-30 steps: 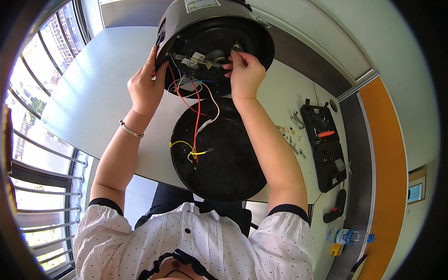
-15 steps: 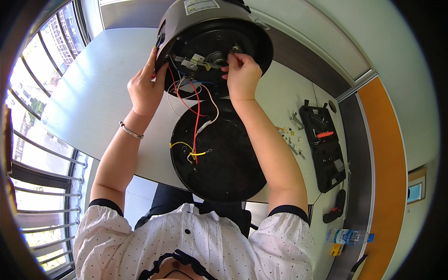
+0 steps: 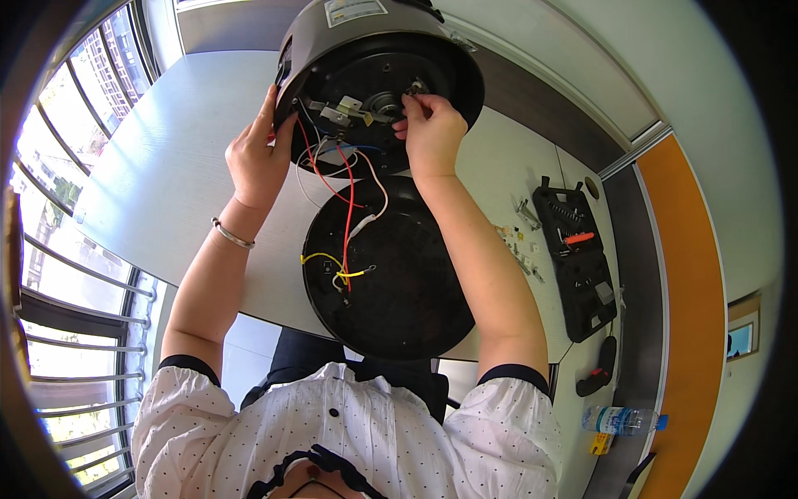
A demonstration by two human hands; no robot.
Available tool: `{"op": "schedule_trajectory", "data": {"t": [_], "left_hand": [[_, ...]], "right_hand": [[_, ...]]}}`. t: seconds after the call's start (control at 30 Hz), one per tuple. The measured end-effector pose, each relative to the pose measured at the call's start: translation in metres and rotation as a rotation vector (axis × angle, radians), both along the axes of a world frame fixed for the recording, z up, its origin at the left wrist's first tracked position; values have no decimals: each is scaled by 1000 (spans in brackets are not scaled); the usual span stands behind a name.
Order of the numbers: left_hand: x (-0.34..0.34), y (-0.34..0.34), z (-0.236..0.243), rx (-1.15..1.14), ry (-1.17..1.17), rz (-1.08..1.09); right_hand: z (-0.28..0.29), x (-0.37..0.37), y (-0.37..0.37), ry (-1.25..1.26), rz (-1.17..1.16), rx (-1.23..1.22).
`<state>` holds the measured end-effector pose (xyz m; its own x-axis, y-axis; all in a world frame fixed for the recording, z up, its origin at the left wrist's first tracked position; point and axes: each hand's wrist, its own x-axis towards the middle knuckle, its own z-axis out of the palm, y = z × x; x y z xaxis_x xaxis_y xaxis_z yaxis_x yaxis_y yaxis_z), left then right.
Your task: The person uses a screwdriver to tighten screws on the internal components of a disassembled appliance. They repeatedly adjust wires and secure parts within the device's housing.
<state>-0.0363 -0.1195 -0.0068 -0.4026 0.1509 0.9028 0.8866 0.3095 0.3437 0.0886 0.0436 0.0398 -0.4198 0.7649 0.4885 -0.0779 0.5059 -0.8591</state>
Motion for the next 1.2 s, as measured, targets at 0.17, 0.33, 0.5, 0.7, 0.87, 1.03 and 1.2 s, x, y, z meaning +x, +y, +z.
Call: {"op": "schedule_trajectory", "data": {"t": [0.17, 0.33, 0.5, 0.7, 0.87, 1.03, 1.2], "left_hand": [[0, 0, 0, 11, 12, -5], [7, -4, 5, -69, -103, 11], [6, -2, 4, -41, -76, 7], [2, 1, 1, 9, 16, 4], [1, 1, 1, 10, 24, 6], [2, 1, 1, 4, 21, -1], [1, 2, 1, 13, 19, 15]], "right_hand": [[-2, 1, 2, 7, 22, -25], [-1, -1, 4, 55, 46, -98], [-2, 0, 7, 48, 72, -109], [-3, -2, 6, 89, 60, -95], [-1, -2, 4, 75, 45, -93], [-2, 0, 7, 64, 42, -74], [-1, 4, 5, 10, 35, -37]]}}
